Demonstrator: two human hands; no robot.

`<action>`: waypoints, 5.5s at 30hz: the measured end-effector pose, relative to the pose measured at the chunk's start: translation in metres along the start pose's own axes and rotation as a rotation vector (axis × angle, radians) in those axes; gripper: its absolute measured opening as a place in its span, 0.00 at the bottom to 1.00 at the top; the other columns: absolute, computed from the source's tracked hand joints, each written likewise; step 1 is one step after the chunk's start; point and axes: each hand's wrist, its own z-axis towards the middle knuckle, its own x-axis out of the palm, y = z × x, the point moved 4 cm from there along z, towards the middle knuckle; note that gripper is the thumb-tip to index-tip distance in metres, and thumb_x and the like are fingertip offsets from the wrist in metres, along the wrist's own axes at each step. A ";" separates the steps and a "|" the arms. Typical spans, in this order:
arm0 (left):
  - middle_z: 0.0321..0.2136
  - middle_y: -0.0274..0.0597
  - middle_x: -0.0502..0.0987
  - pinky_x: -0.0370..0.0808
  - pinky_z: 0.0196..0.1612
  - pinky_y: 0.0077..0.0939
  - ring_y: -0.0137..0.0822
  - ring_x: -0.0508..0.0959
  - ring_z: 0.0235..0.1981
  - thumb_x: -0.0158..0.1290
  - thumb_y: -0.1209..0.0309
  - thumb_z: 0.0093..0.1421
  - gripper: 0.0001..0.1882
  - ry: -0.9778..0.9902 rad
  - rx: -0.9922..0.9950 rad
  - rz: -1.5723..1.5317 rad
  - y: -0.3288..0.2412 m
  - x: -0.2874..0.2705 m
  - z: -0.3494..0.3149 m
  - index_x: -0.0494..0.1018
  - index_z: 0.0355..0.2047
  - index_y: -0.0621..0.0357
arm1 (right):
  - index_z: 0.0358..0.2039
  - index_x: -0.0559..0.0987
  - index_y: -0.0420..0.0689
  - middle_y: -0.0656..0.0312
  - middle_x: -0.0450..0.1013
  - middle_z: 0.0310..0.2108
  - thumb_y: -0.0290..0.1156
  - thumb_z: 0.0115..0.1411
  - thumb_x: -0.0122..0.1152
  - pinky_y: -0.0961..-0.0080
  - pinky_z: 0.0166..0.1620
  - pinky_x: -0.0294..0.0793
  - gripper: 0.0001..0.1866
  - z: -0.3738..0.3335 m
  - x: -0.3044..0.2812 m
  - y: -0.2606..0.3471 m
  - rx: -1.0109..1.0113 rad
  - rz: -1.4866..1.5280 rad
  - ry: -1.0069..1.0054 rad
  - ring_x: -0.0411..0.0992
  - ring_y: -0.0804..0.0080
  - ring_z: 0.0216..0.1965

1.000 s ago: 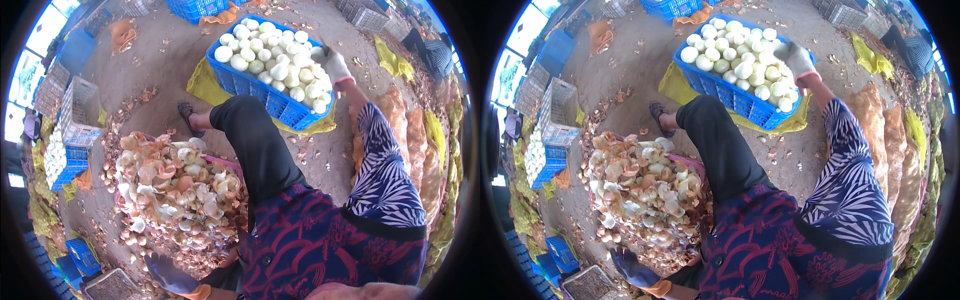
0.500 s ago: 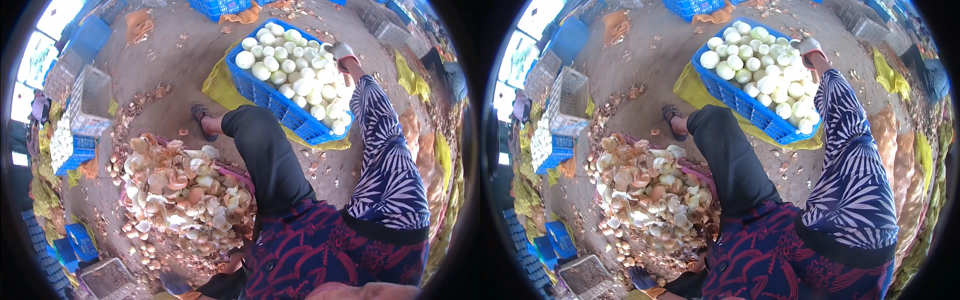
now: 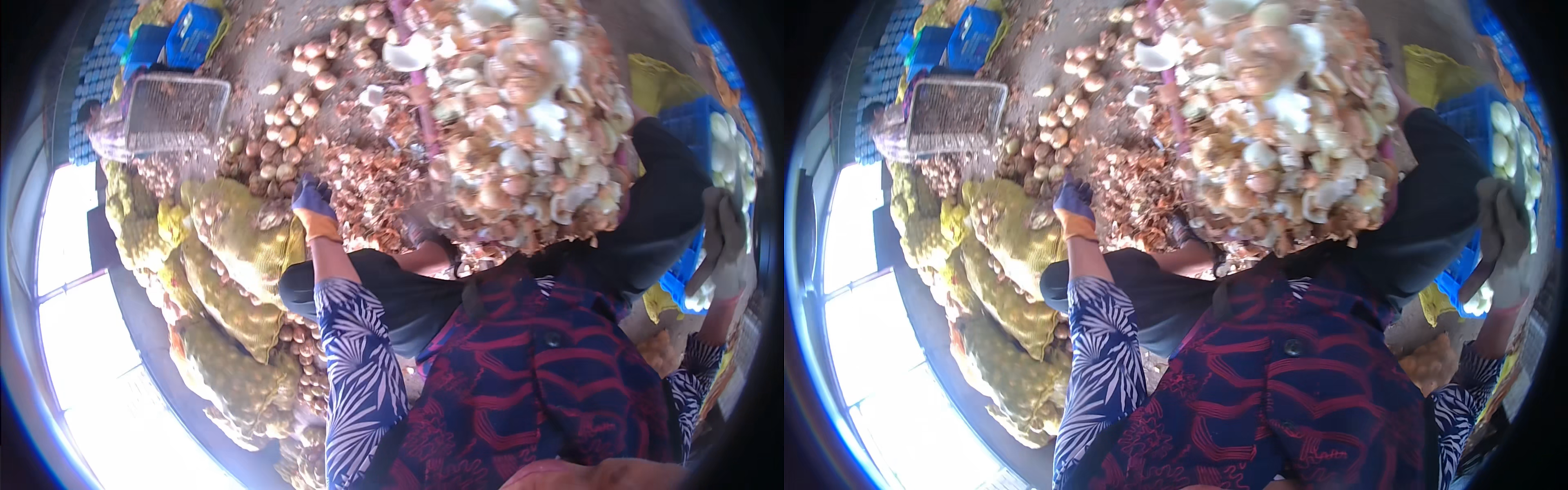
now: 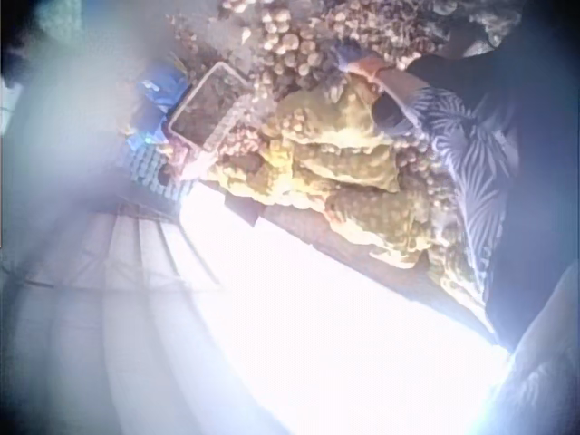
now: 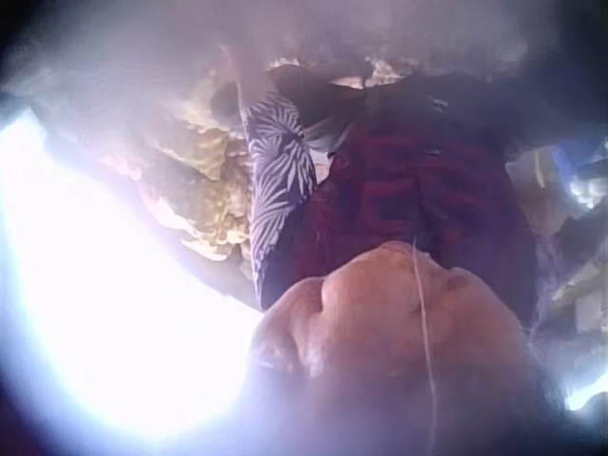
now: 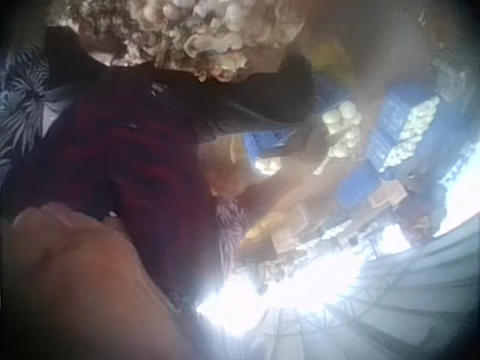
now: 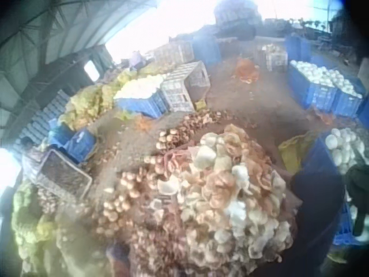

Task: The person sits on the floor and peels onions one by one using a small knife. They remove the outer layers and place the peeled onions into a blue crate while discarding the skins onto a pile on the floor.

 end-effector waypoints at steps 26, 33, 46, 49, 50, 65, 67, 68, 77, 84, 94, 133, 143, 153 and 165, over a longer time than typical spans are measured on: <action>0.51 0.50 0.82 0.78 0.54 0.31 0.42 0.83 0.50 0.63 0.54 0.59 0.34 0.293 0.014 0.416 0.004 0.122 0.054 0.72 0.61 0.61 | 0.38 0.79 0.32 0.56 0.76 0.22 0.43 0.54 0.67 0.79 0.23 0.71 0.23 -0.053 0.297 0.057 0.520 -0.286 0.725 0.74 0.71 0.21; 0.49 0.51 0.80 0.77 0.55 0.43 0.57 0.79 0.52 0.63 0.77 0.51 0.34 0.490 0.408 1.449 0.148 0.074 0.133 0.75 0.58 0.32 | 0.38 0.80 0.34 0.58 0.76 0.22 0.31 0.42 0.58 0.79 0.25 0.71 0.21 -0.057 0.304 0.057 0.769 -0.421 0.586 0.73 0.72 0.21; 0.36 0.38 0.79 0.80 0.43 0.33 0.35 0.80 0.38 0.62 0.63 0.64 0.14 0.499 0.041 -0.277 0.021 0.096 0.020 0.75 0.43 0.57 | 0.53 0.74 0.34 0.55 0.75 0.38 0.43 0.68 0.54 0.83 0.37 0.71 0.24 -0.094 0.308 0.042 0.523 -0.152 0.773 0.72 0.76 0.34; 0.41 0.42 0.77 0.79 0.48 0.36 0.38 0.78 0.42 0.56 0.64 0.68 0.17 0.681 -0.032 -0.425 -0.032 0.122 -0.064 0.72 0.51 0.63 | 0.52 0.76 0.38 0.59 0.75 0.34 0.42 0.70 0.51 0.80 0.36 0.72 0.20 -0.099 0.287 0.055 0.250 0.155 0.631 0.72 0.77 0.32; 0.43 0.43 0.77 0.79 0.49 0.37 0.38 0.77 0.44 0.56 0.67 0.68 0.18 0.673 -0.166 -0.572 -0.039 0.122 -0.090 0.71 0.54 0.63 | 0.54 0.75 0.40 0.59 0.75 0.34 0.42 0.71 0.50 0.79 0.35 0.73 0.20 -0.086 0.282 0.056 0.287 0.279 0.571 0.72 0.75 0.30; 0.40 0.50 0.83 0.79 0.48 0.35 0.42 0.82 0.41 0.72 0.67 0.48 0.30 1.060 0.311 0.459 -0.075 0.120 -0.299 0.76 0.52 0.62 | 0.42 0.77 0.49 0.58 0.75 0.28 0.35 0.60 0.59 0.62 0.24 0.76 0.11 -0.089 0.335 0.060 -0.992 -0.936 0.661 0.78 0.58 0.25; 0.41 0.50 0.83 0.79 0.49 0.37 0.44 0.81 0.43 0.72 0.65 0.47 0.30 0.991 0.404 0.567 -0.076 0.124 -0.312 0.78 0.50 0.61 | 0.42 0.76 0.47 0.58 0.74 0.31 0.37 0.60 0.61 0.61 0.24 0.75 0.12 -0.084 0.328 0.036 -1.003 -0.874 0.678 0.78 0.56 0.27; 0.41 0.50 0.82 0.79 0.49 0.36 0.43 0.81 0.43 0.72 0.66 0.47 0.30 0.975 0.472 0.612 -0.077 0.127 -0.317 0.78 0.50 0.62 | 0.42 0.75 0.47 0.58 0.73 0.32 0.39 0.61 0.61 0.61 0.24 0.75 0.13 -0.084 0.323 0.030 -1.008 -0.847 0.681 0.77 0.55 0.28; 0.44 0.50 0.81 0.77 0.52 0.30 0.37 0.81 0.45 0.69 0.74 0.46 0.34 0.956 0.834 0.682 -0.068 0.143 -0.344 0.74 0.54 0.70 | 0.47 0.75 0.45 0.53 0.76 0.33 0.35 0.59 0.61 0.56 0.29 0.79 0.16 -0.095 0.323 0.023 -0.674 -0.971 0.646 0.79 0.52 0.32; 0.51 0.48 0.79 0.76 0.54 0.36 0.41 0.80 0.48 0.68 0.65 0.55 0.37 0.906 -0.022 0.154 -0.028 0.130 -0.347 0.68 0.61 0.65 | 0.45 0.77 0.47 0.55 0.78 0.32 0.35 0.61 0.60 0.57 0.27 0.78 0.13 -0.091 0.316 0.007 -0.713 -0.636 0.526 0.79 0.50 0.30; 0.43 0.42 0.80 0.79 0.47 0.26 0.31 0.81 0.42 0.64 0.75 0.56 0.34 0.985 0.145 0.222 -0.050 0.144 -0.357 0.67 0.62 0.69 | 0.58 0.73 0.49 0.60 0.77 0.40 0.36 0.58 0.65 0.61 0.28 0.78 0.27 -0.087 0.297 0.012 -0.679 -0.943 0.613 0.79 0.54 0.32; 0.55 0.48 0.74 0.76 0.57 0.31 0.39 0.79 0.51 0.62 0.67 0.61 0.35 0.996 -0.259 -0.172 -0.036 0.161 -0.364 0.63 0.64 0.71 | 0.49 0.76 0.43 0.56 0.77 0.28 0.30 0.63 0.58 0.64 0.32 0.78 0.14 -0.049 0.240 0.010 -0.496 -0.825 0.369 0.80 0.59 0.29; 0.63 0.52 0.68 0.79 0.53 0.27 0.38 0.76 0.55 0.64 0.75 0.57 0.46 1.050 0.169 0.084 -0.059 0.165 -0.374 0.52 0.71 0.67 | 0.53 0.75 0.38 0.67 0.75 0.30 0.43 0.67 0.63 0.78 0.33 0.73 0.23 -0.088 0.287 -0.002 0.348 0.743 0.487 0.74 0.78 0.29; 0.57 0.52 0.73 0.76 0.58 0.39 0.41 0.77 0.52 0.69 0.58 0.56 0.45 0.967 -0.072 -0.039 -0.029 0.152 -0.361 0.61 0.67 0.65 | 0.40 0.79 0.43 0.59 0.77 0.29 0.38 0.66 0.62 0.65 0.30 0.75 0.11 -0.061 0.291 0.011 -0.530 -0.252 0.196 0.77 0.61 0.27; 0.61 0.55 0.71 0.74 0.60 0.39 0.44 0.77 0.55 0.67 0.59 0.58 0.45 1.095 -0.059 0.009 -0.021 0.153 -0.353 0.58 0.68 0.67 | 0.48 0.77 0.53 0.61 0.75 0.36 0.40 0.65 0.59 0.60 0.28 0.77 0.13 -0.086 0.276 -0.001 -0.602 -0.766 0.600 0.78 0.54 0.28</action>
